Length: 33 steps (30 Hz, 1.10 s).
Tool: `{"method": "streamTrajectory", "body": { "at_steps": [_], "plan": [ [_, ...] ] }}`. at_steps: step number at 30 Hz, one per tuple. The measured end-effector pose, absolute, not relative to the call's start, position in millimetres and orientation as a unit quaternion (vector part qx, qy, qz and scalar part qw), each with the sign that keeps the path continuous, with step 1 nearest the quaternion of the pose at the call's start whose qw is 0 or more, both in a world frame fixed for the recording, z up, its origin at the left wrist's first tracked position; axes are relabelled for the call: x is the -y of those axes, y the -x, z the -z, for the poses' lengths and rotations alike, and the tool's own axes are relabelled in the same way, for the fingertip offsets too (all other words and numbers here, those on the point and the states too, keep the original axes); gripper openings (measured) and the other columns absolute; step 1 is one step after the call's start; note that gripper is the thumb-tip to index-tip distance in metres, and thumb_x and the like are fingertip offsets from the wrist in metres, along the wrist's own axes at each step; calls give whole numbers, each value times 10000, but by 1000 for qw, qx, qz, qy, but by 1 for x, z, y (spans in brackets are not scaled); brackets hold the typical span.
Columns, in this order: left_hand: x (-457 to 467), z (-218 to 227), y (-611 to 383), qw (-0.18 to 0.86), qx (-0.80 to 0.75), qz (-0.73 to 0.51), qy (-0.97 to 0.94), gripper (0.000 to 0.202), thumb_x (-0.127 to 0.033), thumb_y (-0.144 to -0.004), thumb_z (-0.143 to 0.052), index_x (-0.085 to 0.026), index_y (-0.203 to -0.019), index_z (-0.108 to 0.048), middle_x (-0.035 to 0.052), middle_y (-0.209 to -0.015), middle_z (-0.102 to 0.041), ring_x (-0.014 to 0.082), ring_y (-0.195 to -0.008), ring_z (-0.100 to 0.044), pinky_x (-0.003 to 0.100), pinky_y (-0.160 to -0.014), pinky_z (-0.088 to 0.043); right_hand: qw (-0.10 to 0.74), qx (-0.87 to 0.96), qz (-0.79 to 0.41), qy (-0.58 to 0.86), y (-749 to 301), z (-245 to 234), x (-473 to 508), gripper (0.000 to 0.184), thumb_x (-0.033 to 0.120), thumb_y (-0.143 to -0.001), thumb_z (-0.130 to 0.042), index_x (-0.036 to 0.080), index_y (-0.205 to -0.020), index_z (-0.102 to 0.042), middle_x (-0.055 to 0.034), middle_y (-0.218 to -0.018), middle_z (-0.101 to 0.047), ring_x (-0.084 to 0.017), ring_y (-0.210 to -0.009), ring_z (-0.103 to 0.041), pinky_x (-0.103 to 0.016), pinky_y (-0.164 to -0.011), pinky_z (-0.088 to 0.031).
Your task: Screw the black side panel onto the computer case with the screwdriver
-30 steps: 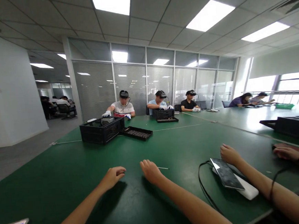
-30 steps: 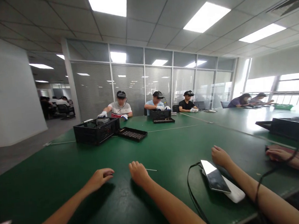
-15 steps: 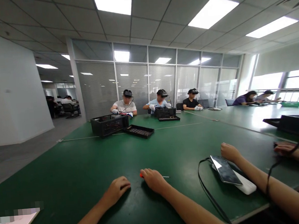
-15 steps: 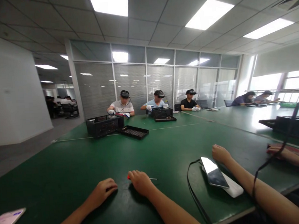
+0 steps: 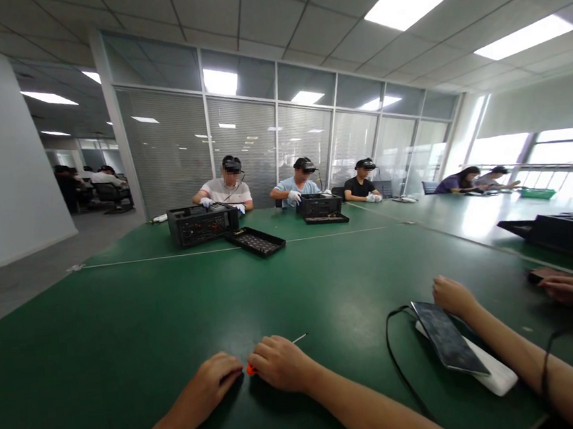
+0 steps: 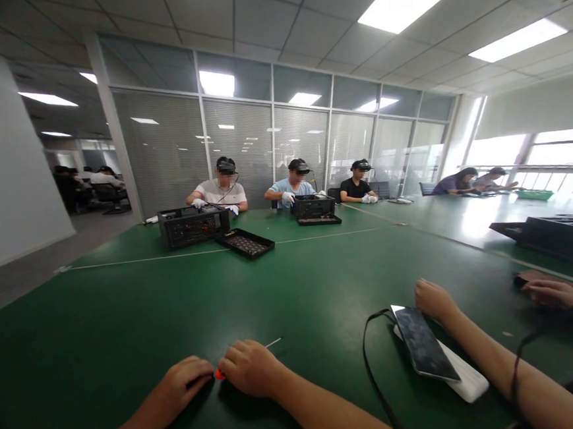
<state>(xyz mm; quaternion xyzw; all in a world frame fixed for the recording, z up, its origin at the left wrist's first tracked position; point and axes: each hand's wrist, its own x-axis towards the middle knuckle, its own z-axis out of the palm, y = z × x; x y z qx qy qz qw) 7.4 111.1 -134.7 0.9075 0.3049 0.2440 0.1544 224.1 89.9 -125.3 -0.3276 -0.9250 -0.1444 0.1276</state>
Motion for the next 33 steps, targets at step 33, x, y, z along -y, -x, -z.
{"method": "streamTrajectory", "body": {
  "at_steps": [33],
  "plan": [
    [-107,133,-6,158,-323,-229,-905,229,-235,-888,-408,-221,-965,-624,37,-960,-603,156,-910,-547,281,-842,-432,172,908,33,381,-229,129,-88,286,382,-850,-485,183,-1050,-529,-46,-921,-583,-157,-805,-546,-245,-697,-371]
  ]
}}
